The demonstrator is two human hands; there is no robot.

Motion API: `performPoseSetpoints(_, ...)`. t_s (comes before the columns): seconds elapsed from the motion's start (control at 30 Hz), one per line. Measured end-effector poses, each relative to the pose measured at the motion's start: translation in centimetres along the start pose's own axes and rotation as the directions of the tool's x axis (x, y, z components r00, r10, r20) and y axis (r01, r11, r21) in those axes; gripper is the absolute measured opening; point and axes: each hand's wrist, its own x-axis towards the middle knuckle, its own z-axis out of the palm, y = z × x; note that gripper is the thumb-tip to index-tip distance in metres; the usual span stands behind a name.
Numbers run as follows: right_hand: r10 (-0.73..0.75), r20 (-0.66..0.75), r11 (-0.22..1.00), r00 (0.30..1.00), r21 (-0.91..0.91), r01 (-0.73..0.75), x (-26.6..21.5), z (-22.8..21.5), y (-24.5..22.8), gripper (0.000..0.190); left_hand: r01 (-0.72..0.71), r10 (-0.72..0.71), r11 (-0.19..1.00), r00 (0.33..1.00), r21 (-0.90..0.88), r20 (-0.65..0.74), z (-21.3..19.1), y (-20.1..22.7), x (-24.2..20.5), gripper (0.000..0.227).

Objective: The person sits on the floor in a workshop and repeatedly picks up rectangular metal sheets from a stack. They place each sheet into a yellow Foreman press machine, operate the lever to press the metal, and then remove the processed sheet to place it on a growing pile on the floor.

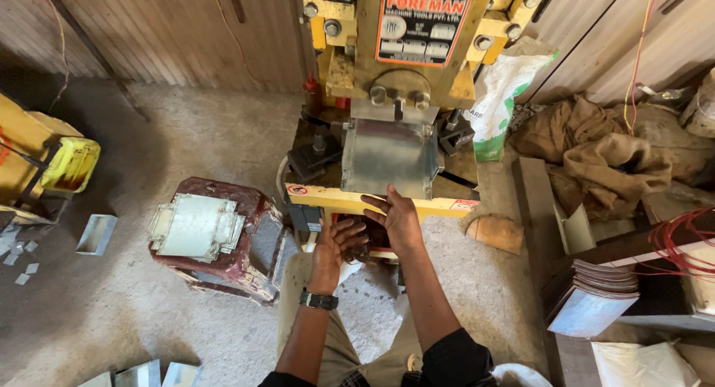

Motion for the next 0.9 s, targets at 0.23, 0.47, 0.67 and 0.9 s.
performPoseSetpoints(0.23, -0.066, 0.057, 0.998, 0.996, 0.011, 0.066, -0.9, 1.8, -1.2, 0.046, 0.015, -0.015, 1.000, 1.000, -0.020, 0.009, -0.8, -0.4, 0.4, 0.079)
performPoseSetpoints(0.47, -0.053, -0.055, 0.994, 0.997, 0.089, 0.057, 2.2, 1.0, -1.3, 0.042, -0.047, 0.050, 0.998, 0.996, -0.037, 0.067, -1.3, -0.5, 0.2, 0.080)
performPoseSetpoints(0.67, -0.037, -0.211, 0.999, 0.977, -0.043, 0.028, 4.6, -0.1, -1.4, 0.020, -0.065, 0.073, 0.995, 0.992, -0.072, 0.105, -0.1, 0.7, 0.2, 0.077)
performPoseSetpoints(0.9, 0.182, 0.060, 0.978, 0.981, 0.094, -0.188, 2.3, -7.6, -3.1, 0.015, 0.159, 0.420, 0.766, 0.609, -0.623, 0.673, 1.2, 3.7, 1.0, 0.092)
